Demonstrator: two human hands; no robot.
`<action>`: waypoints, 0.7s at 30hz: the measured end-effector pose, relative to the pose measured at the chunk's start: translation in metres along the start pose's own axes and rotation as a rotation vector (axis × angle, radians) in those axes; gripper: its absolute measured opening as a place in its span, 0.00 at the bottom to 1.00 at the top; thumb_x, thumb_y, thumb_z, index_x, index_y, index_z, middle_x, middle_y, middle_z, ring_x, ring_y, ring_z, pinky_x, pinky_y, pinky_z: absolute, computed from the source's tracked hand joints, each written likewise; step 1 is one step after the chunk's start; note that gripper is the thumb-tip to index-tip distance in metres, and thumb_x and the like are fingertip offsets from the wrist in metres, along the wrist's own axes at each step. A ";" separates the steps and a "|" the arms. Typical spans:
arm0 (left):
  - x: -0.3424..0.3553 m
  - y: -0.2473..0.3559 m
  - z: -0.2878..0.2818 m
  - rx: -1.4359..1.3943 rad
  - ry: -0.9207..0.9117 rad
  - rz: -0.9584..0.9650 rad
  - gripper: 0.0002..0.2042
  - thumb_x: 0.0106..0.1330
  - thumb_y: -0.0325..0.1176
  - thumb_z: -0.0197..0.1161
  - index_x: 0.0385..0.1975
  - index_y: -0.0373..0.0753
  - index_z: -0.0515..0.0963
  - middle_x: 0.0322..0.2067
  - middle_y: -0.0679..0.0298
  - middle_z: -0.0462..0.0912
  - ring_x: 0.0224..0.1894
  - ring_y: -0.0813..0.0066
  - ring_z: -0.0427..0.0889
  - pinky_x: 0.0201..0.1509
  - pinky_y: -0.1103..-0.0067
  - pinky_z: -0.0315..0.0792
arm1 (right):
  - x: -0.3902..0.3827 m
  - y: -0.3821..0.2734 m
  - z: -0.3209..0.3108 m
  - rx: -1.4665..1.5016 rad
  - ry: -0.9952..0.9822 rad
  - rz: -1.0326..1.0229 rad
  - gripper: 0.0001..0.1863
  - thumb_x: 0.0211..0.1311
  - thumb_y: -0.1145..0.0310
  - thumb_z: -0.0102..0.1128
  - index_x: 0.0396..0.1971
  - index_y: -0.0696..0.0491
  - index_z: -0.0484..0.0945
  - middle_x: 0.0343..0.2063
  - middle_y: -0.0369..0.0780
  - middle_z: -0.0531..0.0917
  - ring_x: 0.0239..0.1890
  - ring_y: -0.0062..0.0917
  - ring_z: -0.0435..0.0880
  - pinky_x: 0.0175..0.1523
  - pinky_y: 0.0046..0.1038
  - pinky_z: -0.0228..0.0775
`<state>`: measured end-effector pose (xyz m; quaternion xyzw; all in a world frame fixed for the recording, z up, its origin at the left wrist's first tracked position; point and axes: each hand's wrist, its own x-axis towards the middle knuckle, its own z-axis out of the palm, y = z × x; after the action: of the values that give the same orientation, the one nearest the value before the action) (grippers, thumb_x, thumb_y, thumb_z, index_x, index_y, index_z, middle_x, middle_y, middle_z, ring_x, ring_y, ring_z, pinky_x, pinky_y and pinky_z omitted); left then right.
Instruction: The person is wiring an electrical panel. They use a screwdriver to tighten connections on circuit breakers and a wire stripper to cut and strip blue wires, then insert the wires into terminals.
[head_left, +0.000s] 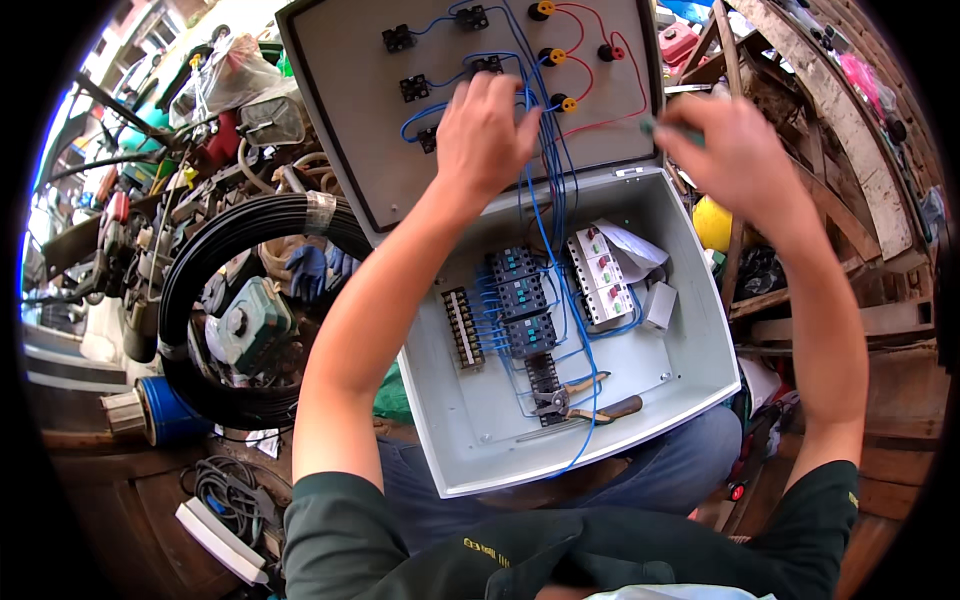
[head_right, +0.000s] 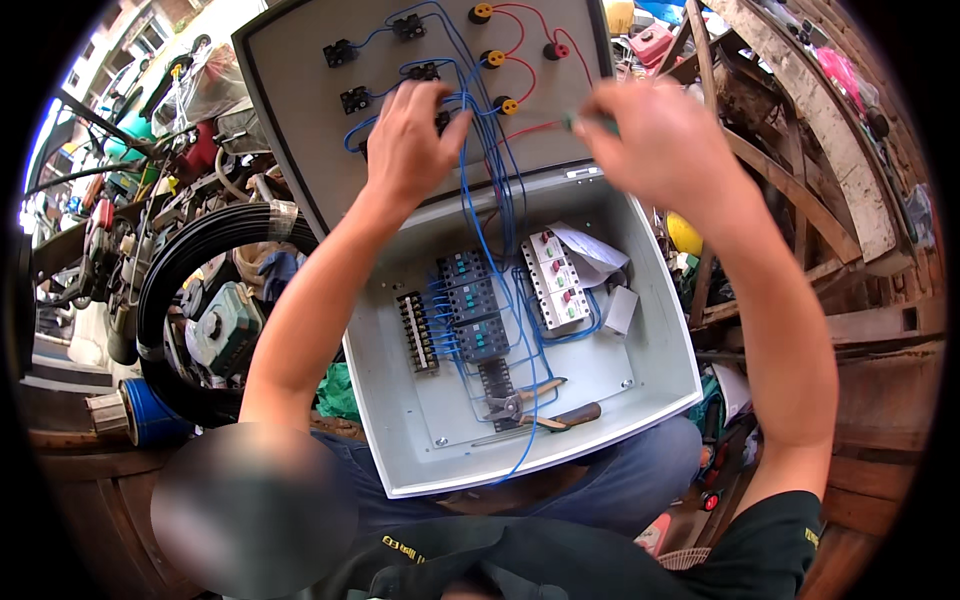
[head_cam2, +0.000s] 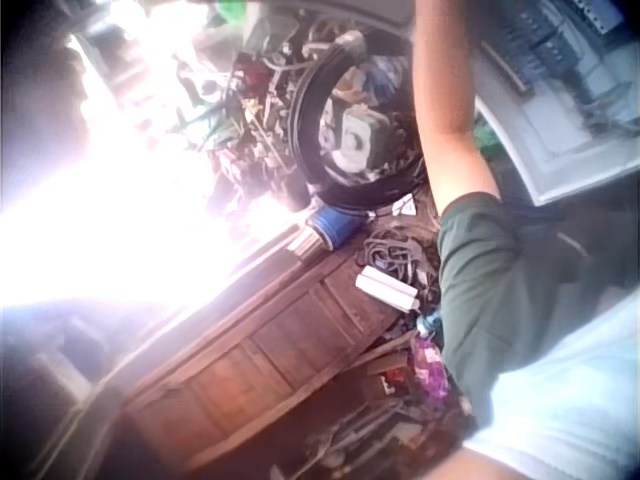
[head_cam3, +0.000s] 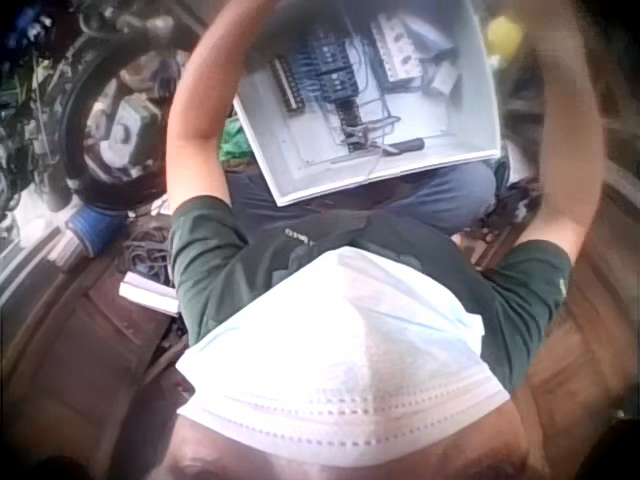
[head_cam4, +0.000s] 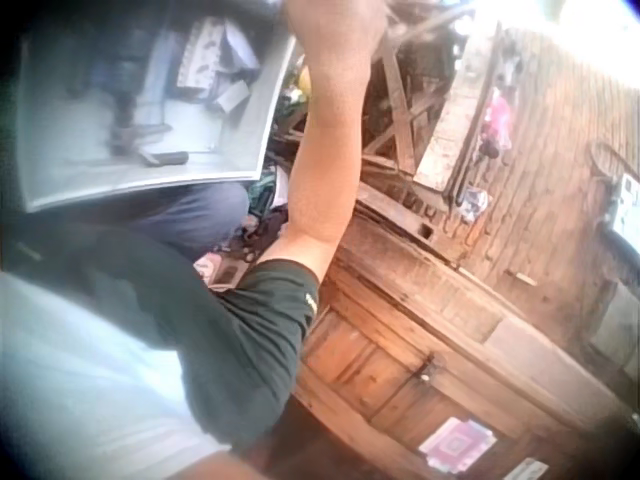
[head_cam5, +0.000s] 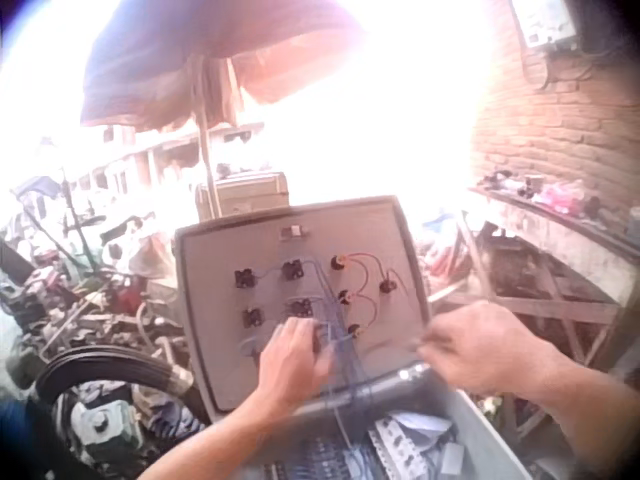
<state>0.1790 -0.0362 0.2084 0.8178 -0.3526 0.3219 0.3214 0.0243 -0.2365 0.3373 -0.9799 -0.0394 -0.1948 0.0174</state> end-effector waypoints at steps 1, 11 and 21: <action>-0.008 0.018 -0.011 -0.142 -0.192 -0.263 0.23 0.61 0.44 0.69 0.50 0.35 0.75 0.43 0.56 0.82 0.47 0.58 0.81 0.50 0.68 0.76 | -0.047 0.015 0.011 0.117 -0.053 0.026 0.12 0.63 0.63 0.62 0.32 0.57 0.83 0.29 0.49 0.85 0.35 0.46 0.85 0.43 0.42 0.77; -0.027 0.007 -0.022 -0.871 -0.247 -0.916 0.12 0.72 0.32 0.60 0.49 0.31 0.75 0.29 0.63 0.80 0.26 0.73 0.82 0.31 0.77 0.78 | -0.213 0.022 0.116 0.255 -0.953 0.522 0.16 0.64 0.63 0.59 0.44 0.60 0.80 0.44 0.54 0.85 0.50 0.48 0.83 0.55 0.43 0.73; 0.056 -0.040 -0.063 -0.167 -0.219 -0.461 0.14 0.67 0.38 0.66 0.44 0.36 0.86 0.28 0.64 0.87 0.32 0.82 0.82 0.39 0.81 0.75 | -0.238 0.028 0.177 0.059 -1.244 0.285 0.16 0.57 0.66 0.59 0.40 0.59 0.85 0.42 0.52 0.86 0.49 0.43 0.85 0.54 0.40 0.77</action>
<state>0.2218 0.0125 0.2759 0.8770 -0.2152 0.1198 0.4126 -0.1250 -0.2720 0.0826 -0.9046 0.0832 0.4158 0.0442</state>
